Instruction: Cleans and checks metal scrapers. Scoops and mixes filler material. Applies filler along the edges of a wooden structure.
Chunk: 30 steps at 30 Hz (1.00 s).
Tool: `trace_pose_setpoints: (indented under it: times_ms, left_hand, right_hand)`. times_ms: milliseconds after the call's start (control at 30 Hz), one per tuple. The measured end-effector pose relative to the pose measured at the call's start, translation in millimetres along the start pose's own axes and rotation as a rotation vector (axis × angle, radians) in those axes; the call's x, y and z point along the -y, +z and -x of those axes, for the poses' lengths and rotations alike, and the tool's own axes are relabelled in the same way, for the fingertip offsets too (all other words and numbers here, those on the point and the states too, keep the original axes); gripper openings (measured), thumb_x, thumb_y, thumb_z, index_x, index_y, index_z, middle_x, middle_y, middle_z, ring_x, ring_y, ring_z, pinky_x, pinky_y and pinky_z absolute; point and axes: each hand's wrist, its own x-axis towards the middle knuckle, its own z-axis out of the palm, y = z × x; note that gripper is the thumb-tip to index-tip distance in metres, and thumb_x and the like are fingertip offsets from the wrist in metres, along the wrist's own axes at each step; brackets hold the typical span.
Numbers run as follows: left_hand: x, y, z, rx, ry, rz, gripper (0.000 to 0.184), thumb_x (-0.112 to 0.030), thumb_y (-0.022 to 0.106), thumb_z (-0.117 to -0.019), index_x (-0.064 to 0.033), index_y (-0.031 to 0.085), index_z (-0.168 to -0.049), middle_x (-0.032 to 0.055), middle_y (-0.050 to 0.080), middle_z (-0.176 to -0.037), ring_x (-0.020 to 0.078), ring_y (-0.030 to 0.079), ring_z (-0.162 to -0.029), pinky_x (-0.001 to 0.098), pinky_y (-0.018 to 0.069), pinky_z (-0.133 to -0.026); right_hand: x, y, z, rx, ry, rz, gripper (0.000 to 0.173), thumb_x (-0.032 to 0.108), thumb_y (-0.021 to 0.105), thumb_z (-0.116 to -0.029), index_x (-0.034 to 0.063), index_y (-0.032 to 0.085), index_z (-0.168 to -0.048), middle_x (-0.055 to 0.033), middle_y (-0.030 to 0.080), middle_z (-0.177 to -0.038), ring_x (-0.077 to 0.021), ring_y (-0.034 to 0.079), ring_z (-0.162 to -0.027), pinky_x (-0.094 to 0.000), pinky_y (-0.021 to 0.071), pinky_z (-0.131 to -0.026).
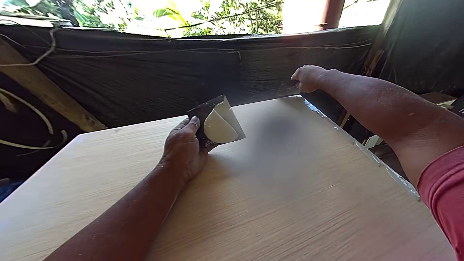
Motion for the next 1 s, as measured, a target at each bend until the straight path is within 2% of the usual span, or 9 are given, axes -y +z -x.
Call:
trace_pose_setpoints:
  times_ms: [167, 267, 433, 567, 667, 767, 1000]
  left_hand:
    - [-1, 3, -1, -0.019, -0.005, -0.002, 0.031, -0.029, 0.038, -0.1119, -0.0125, 0.053, -0.134, 0.0080, 0.067, -0.117, 0.0216, 0.071, -0.105, 0.0455, 0.0609, -0.088]
    - [-1, 3, -1, -0.015, 0.002, -0.005, 0.031, -0.028, 0.037, -0.1120, -0.0124, 0.054, -0.133, 0.0082, 0.068, -0.115, 0.0212, 0.071, -0.103, 0.0450, 0.0612, -0.087]
    - [-2, 3, 0, -0.017, 0.000, -0.013, 0.030, -0.028, 0.037, -0.1119, -0.0135, 0.054, -0.133, 0.0070, 0.068, -0.115, 0.0208, 0.071, -0.103, 0.0447, 0.0609, -0.086]
    - [-2, 4, -1, -0.023, -0.002, -0.013, 0.030, -0.028, 0.039, -0.1116, -0.0136, 0.053, -0.134, 0.0071, 0.067, -0.115, 0.0202, 0.070, -0.104, 0.0444, 0.0607, -0.087]
    - [-2, 3, 0, -0.023, 0.000, -0.015, 0.031, -0.028, 0.038, -0.1117, -0.0137, 0.053, -0.135, 0.0070, 0.067, -0.117, 0.0207, 0.070, -0.105, 0.0450, 0.0604, -0.088]
    - [-2, 3, 0, -0.021, 0.005, -0.022, 0.032, -0.029, 0.038, -0.1118, -0.0133, 0.053, -0.135, 0.0075, 0.067, -0.117, 0.0207, 0.070, -0.105, 0.0450, 0.0607, -0.088]
    - [-1, 2, -1, -0.014, -0.001, -0.034, 0.036, -0.030, 0.038, -0.1119, -0.0143, 0.048, -0.142, 0.0080, 0.066, -0.124, 0.0223, 0.069, -0.111, 0.0476, 0.0596, -0.091]
  right_hand:
    - [-2, 5, 1, 0.013, -0.046, -0.014, 0.013, 0.011, 0.061, -0.0967, 0.0093, 0.070, -0.105, -0.0171, 0.070, -0.100, -0.0378, 0.068, -0.099, -0.0636, 0.0515, -0.082]
    - [-2, 6, 2, 0.022, -0.062, -0.005, 0.014, 0.011, 0.060, -0.0974, 0.0100, 0.070, -0.106, -0.0164, 0.071, -0.103, -0.0369, 0.068, -0.102, -0.0631, 0.0514, -0.085]
    - [-1, 4, 9, 0.068, -0.114, -0.061, 0.024, 0.005, 0.058, -0.0975, 0.0054, 0.067, -0.119, -0.0197, 0.069, -0.113, -0.0376, 0.066, -0.108, -0.0606, 0.0498, -0.092]
    - [-2, 6, 14, 0.097, -0.137, -0.070, 0.027, 0.001, 0.058, -0.0971, 0.0059, 0.065, -0.123, -0.0190, 0.068, -0.114, -0.0361, 0.066, -0.108, -0.0582, 0.0502, -0.093]
    - [-8, 11, 9, 0.041, -0.136, -0.062, 0.025, 0.004, 0.057, -0.0985, 0.0075, 0.069, -0.119, -0.0176, 0.070, -0.109, -0.0361, 0.067, -0.105, -0.0596, 0.0508, -0.091]
    - [-11, 14, 5, 0.019, -0.099, -0.052, 0.028, 0.007, 0.056, -0.0992, 0.0110, 0.070, -0.123, -0.0172, 0.071, -0.113, -0.0371, 0.067, -0.110, -0.0618, 0.0502, -0.093]
    - [-11, 17, 4, 0.055, -0.099, -0.035, 0.024, 0.007, 0.055, -0.1002, 0.0090, 0.070, -0.119, -0.0177, 0.071, -0.108, -0.0364, 0.068, -0.104, -0.0602, 0.0509, -0.090]
